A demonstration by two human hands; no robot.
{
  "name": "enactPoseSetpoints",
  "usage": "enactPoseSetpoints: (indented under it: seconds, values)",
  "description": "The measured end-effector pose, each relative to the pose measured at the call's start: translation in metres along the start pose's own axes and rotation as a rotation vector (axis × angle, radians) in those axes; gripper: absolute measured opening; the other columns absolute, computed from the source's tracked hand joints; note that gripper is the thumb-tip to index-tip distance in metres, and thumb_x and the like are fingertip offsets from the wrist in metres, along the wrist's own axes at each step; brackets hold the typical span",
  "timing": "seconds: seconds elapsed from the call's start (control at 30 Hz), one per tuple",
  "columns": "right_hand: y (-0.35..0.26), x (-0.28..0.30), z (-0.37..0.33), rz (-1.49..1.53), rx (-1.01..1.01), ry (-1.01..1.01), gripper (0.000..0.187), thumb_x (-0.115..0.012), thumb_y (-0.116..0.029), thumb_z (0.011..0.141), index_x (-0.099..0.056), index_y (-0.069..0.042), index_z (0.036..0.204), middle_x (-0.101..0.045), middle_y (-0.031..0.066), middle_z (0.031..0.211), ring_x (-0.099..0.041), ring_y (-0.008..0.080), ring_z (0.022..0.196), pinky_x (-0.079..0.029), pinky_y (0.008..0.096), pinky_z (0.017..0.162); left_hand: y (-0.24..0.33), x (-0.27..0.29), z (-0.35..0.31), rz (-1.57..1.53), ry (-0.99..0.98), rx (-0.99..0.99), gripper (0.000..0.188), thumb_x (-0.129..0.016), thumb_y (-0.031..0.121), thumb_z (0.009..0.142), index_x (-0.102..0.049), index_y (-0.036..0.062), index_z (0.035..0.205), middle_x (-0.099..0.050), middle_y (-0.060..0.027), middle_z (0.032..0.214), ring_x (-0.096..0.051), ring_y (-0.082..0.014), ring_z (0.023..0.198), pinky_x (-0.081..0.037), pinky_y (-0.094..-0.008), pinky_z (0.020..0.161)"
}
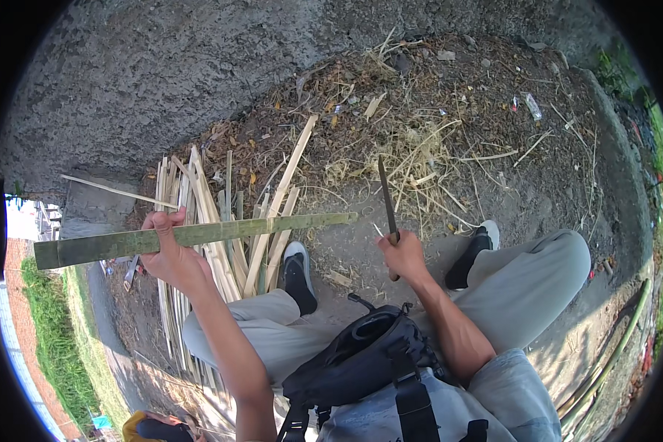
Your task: The person splits and shapes bamboo strips using a knife, shaving along their lengths and peeling off thin splinters by hand.
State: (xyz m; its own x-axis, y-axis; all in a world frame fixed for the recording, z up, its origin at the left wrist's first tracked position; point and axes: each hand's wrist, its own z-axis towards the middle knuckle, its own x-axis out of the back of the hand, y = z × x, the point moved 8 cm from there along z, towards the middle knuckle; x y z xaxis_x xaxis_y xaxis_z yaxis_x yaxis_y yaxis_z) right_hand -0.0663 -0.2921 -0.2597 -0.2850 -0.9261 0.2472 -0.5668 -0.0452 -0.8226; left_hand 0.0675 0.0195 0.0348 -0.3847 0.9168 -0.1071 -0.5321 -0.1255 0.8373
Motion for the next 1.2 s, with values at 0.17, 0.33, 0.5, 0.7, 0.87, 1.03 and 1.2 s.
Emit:
enactPoseSetpoints:
  seconds: [0.17,0.33,0.5,0.7,0.87,1.03,1.2]
  values:
    - [0.009,0.001,0.01,-0.126,0.088,0.055,0.028,-0.065,-0.025,0.085,-0.06,0.002,0.083,-0.056,0.0057,0.055,-0.059,0.016,0.048,-0.045,0.0326,0.046,-0.013,-0.003,0.003,-0.109,0.044,0.115,0.026,-0.061,0.024,0.093,-0.049,0.0007,0.097,-0.06,-0.0124,0.084,-0.065,-0.0211,0.071,-0.054,-0.0368,0.079]
    - [0.01,-0.001,0.009,-0.191,0.046,0.085,0.031,-0.066,-0.03,0.082,-0.065,0.001,0.084,-0.065,0.0186,0.07,-0.066,0.0355,0.071,-0.051,0.0421,0.067,-0.008,-0.008,0.003,-0.133,-0.002,0.193,0.027,-0.046,0.031,0.101,-0.044,0.0052,0.108,-0.056,-0.0104,0.099,-0.059,-0.0208,0.07,-0.048,-0.0347,0.064]
    - [0.01,0.0,0.007,-0.203,0.052,0.083,0.031,-0.065,-0.031,0.082,-0.065,0.001,0.084,-0.065,0.0196,0.072,-0.066,0.0364,0.072,-0.051,0.0433,0.069,-0.007,-0.01,0.005,-0.156,-0.082,0.18,0.024,-0.045,0.029,0.101,-0.044,0.0052,0.101,-0.053,-0.0103,0.087,-0.058,-0.0206,0.059,-0.048,-0.033,0.056]
    - [0.009,-0.001,0.008,-0.328,0.084,0.125,0.029,-0.066,-0.028,0.081,-0.063,0.001,0.081,-0.065,0.0206,0.071,-0.065,0.0384,0.072,-0.051,0.0442,0.069,-0.02,-0.004,0.005,-0.264,-0.145,0.227,0.02,-0.047,0.023,0.1,-0.043,0.0062,0.09,-0.049,-0.0068,0.076,-0.044,-0.0141,0.053,-0.041,-0.0297,0.052]
    - [0.009,-0.007,0.008,-0.318,0.066,0.071,0.029,-0.066,-0.026,0.081,-0.06,0.002,0.078,-0.065,0.0224,0.073,-0.065,0.0398,0.074,-0.051,0.0455,0.071,-0.009,-0.018,0.004,-0.388,-0.368,0.152,0.014,-0.052,0.005,0.094,-0.039,0.0082,0.095,-0.047,-0.006,0.079,-0.045,-0.0135,0.063,-0.043,-0.0298,0.061]
    - [0.009,-0.007,0.008,-0.297,0.069,0.069,0.027,-0.066,-0.024,0.08,-0.061,0.003,0.08,-0.065,0.0238,0.076,-0.065,0.0406,0.076,-0.051,0.0464,0.072,0.003,-0.029,-0.004,-0.013,-0.515,-0.043,0.036,-0.06,-0.002,0.087,-0.033,0.0091,0.107,-0.051,-0.0097,0.093,-0.052,-0.0169,0.076,-0.045,-0.0324,0.08]
    - [0.006,-0.008,0.006,-0.524,0.226,0.081,0.026,-0.066,-0.022,0.079,-0.063,0.002,0.085,-0.065,0.0248,0.081,-0.065,0.0412,0.079,-0.051,0.0477,0.074,0.001,-0.017,0.004,-0.013,-0.463,0.02,0.041,-0.073,-0.004,0.079,-0.04,0.0065,0.101,-0.057,-0.0102,0.091,-0.057,-0.0152,0.082,-0.048,-0.0293,0.081]
